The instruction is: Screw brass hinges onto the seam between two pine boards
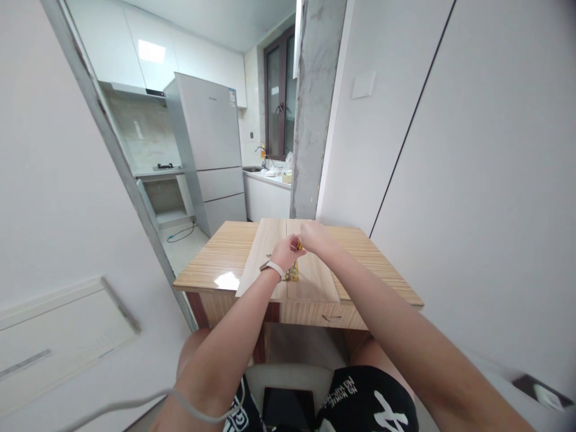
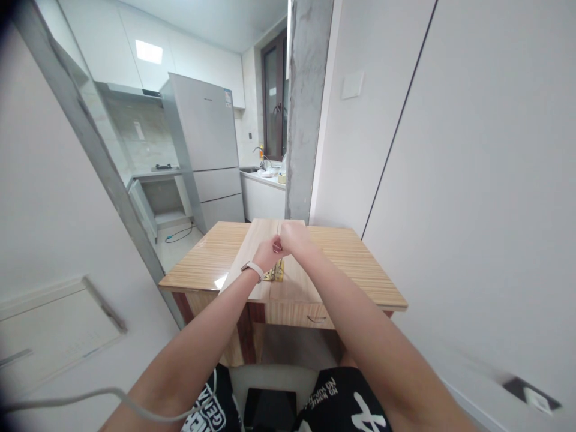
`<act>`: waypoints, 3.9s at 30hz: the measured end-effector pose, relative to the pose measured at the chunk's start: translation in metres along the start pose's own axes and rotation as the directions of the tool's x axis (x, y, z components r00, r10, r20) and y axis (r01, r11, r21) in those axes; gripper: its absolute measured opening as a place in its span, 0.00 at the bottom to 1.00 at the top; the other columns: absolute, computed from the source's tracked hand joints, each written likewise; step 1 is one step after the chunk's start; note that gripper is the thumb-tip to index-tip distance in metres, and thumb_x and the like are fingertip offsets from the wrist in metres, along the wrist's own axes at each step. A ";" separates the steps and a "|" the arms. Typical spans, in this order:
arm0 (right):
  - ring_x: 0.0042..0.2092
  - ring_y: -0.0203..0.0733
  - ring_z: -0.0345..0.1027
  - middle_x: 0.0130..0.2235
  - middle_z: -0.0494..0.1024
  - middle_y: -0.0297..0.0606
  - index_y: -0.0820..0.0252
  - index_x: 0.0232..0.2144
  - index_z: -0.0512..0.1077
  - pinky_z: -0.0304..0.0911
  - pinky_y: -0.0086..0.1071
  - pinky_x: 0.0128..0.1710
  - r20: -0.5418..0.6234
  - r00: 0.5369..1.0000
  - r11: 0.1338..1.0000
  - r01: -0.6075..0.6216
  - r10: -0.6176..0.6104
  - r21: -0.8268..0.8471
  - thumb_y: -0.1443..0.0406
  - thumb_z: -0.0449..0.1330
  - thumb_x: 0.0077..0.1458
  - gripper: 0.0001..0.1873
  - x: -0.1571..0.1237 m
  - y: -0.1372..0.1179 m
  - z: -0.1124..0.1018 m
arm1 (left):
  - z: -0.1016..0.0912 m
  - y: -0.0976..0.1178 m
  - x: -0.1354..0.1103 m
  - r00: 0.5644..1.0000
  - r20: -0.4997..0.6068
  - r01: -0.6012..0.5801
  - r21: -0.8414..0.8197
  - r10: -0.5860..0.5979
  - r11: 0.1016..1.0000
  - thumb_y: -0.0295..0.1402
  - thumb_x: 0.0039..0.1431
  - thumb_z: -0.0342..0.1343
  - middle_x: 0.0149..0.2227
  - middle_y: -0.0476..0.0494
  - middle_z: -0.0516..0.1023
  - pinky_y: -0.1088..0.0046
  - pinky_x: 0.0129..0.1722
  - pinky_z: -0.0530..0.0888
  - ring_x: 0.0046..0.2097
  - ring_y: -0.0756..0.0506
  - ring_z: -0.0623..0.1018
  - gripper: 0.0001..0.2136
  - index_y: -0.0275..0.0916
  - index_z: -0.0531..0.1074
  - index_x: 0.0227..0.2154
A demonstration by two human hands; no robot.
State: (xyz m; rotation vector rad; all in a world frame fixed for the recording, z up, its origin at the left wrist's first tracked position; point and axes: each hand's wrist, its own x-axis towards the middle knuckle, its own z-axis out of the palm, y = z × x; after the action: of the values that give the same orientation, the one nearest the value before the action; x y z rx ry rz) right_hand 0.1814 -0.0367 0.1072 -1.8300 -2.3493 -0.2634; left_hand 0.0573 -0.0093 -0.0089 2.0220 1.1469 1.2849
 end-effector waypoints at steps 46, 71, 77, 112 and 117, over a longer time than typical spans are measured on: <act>0.46 0.48 0.76 0.43 0.82 0.49 0.60 0.40 0.79 0.64 0.31 0.43 -0.038 0.998 0.997 0.052 -0.050 0.052 0.63 0.62 0.60 0.09 0.001 0.022 0.007 | 0.001 -0.004 0.009 0.990 0.141 0.042 -0.147 -0.021 0.988 0.26 0.56 0.64 0.46 0.39 0.81 0.70 0.42 0.77 0.40 0.45 0.82 0.15 0.37 0.75 0.47; 0.46 0.50 0.77 0.42 0.82 0.58 0.67 0.38 0.82 0.65 0.30 0.43 -0.021 0.997 0.993 -0.071 0.074 0.098 0.53 0.53 0.67 0.25 -0.010 0.020 0.007 | 0.014 -0.008 0.008 0.999 0.025 0.040 -0.062 -0.038 0.997 0.30 0.50 0.68 0.36 0.49 0.78 0.74 0.33 0.71 0.31 0.51 0.78 0.21 0.42 0.74 0.48; 0.47 0.49 0.77 0.42 0.83 0.54 0.64 0.40 0.81 0.64 0.31 0.43 -0.002 0.999 0.993 -0.040 0.041 0.109 0.56 0.58 0.64 0.18 -0.002 0.027 0.015 | -0.002 -0.025 -0.011 0.989 0.144 0.029 0.041 -0.035 0.999 0.39 0.55 0.67 0.52 0.39 0.78 0.65 0.47 0.76 0.49 0.41 0.80 0.21 0.41 0.72 0.50; 0.47 0.44 0.76 0.45 0.83 0.43 0.60 0.43 0.79 0.64 0.28 0.41 0.131 0.986 0.989 0.091 -0.106 0.112 0.62 0.65 0.59 0.11 0.018 0.029 0.027 | -0.007 -0.063 -0.060 0.971 0.240 -0.123 0.415 0.022 0.901 0.64 0.45 0.64 0.56 0.36 0.74 0.55 0.59 0.67 0.58 0.33 0.72 0.42 0.42 0.67 0.59; 0.48 0.44 0.76 0.48 0.82 0.45 0.62 0.46 0.79 0.64 0.27 0.41 0.196 0.977 0.991 0.064 -0.086 0.116 0.61 0.66 0.58 0.15 0.016 0.028 0.019 | -0.007 -0.062 -0.061 0.971 0.237 -0.118 0.407 0.021 0.906 0.64 0.45 0.65 0.56 0.35 0.74 0.55 0.60 0.67 0.58 0.33 0.72 0.43 0.42 0.68 0.58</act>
State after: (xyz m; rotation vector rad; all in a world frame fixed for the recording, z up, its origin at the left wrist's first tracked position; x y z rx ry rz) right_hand 0.2044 -0.0103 0.0932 -1.7960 -2.5130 0.0436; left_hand 0.0139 -0.0278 -0.0820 2.4642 1.3338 0.8531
